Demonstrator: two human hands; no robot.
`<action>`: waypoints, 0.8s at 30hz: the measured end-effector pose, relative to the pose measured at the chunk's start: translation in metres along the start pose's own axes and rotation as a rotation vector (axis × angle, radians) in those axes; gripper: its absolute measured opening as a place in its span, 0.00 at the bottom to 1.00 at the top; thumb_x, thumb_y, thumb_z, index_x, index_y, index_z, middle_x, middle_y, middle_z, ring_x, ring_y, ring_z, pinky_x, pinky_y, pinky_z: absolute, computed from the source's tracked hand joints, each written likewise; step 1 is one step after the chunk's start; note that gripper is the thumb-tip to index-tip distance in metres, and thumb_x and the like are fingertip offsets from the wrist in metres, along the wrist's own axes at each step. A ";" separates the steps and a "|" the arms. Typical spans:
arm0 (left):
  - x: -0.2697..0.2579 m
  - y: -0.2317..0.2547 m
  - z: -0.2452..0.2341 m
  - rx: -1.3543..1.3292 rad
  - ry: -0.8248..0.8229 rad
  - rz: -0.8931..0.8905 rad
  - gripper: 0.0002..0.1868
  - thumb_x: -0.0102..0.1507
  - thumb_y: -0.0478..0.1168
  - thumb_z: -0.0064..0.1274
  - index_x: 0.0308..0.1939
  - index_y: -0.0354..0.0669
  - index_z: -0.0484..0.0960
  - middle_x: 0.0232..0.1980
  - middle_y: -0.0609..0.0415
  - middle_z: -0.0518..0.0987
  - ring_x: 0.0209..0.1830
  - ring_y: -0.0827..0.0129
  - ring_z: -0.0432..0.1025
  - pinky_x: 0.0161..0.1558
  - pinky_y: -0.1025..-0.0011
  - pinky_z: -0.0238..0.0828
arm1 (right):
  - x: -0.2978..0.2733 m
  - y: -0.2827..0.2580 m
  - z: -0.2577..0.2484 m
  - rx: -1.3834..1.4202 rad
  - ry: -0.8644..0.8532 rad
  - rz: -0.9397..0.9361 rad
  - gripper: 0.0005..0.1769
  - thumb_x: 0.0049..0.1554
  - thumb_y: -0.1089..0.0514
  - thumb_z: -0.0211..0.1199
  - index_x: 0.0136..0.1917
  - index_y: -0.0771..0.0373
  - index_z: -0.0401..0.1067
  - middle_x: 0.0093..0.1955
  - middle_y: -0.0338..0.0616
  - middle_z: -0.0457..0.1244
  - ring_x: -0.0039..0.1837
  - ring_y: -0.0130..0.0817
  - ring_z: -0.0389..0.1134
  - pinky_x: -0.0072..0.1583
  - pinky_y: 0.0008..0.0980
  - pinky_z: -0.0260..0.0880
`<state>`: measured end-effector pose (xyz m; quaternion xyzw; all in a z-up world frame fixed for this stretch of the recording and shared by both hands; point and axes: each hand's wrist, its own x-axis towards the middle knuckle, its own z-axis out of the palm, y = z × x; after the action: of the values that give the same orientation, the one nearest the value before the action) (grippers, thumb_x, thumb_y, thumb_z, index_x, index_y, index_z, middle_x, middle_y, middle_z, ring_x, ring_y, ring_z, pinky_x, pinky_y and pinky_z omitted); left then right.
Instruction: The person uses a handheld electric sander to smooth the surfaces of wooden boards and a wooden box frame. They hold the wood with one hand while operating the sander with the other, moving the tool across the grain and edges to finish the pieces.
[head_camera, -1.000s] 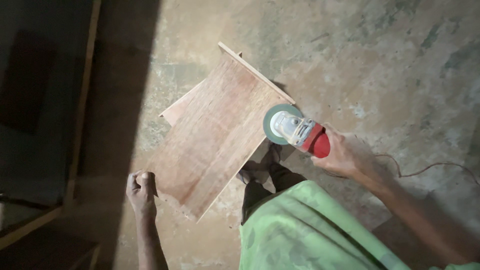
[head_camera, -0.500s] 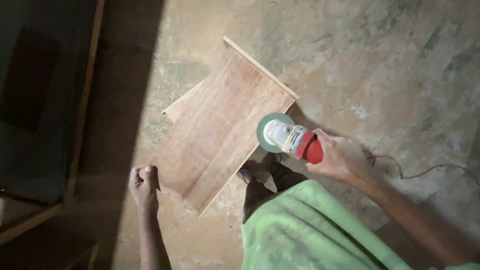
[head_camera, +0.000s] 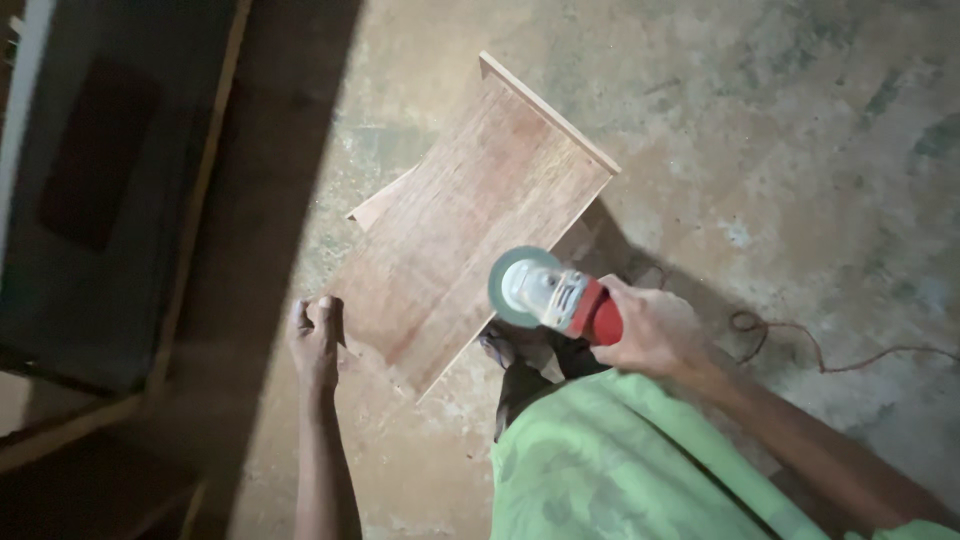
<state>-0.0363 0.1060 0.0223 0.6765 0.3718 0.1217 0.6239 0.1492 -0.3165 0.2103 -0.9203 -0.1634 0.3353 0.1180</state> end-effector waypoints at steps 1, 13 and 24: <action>0.000 0.004 0.001 -0.008 0.000 -0.007 0.13 0.72 0.46 0.54 0.46 0.38 0.76 0.33 0.61 0.73 0.28 0.80 0.63 0.29 0.77 0.59 | -0.001 0.005 0.002 0.002 0.030 0.023 0.36 0.38 0.44 0.74 0.58 0.52 0.67 0.45 0.54 0.70 0.49 0.58 0.72 0.50 0.54 0.72; -0.035 0.133 0.076 0.873 -0.058 0.644 0.32 0.61 0.44 0.65 0.66 0.38 0.71 0.71 0.41 0.68 0.71 0.45 0.61 0.71 0.53 0.58 | -0.028 0.126 -0.008 0.383 0.525 -0.032 0.40 0.43 0.49 0.78 0.64 0.67 0.72 0.58 0.60 0.69 0.59 0.51 0.72 0.57 0.45 0.71; -0.091 0.146 0.196 1.113 -0.490 0.616 0.45 0.61 0.60 0.62 0.75 0.45 0.61 0.79 0.45 0.58 0.82 0.47 0.49 0.78 0.44 0.35 | -0.029 0.198 0.026 0.506 0.601 0.161 0.39 0.42 0.45 0.79 0.60 0.69 0.73 0.55 0.59 0.70 0.58 0.52 0.72 0.59 0.46 0.71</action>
<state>0.0749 -0.0936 0.1483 0.9798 0.0174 -0.0722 0.1859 0.1549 -0.5069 0.1430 -0.9292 0.0388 0.0889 0.3567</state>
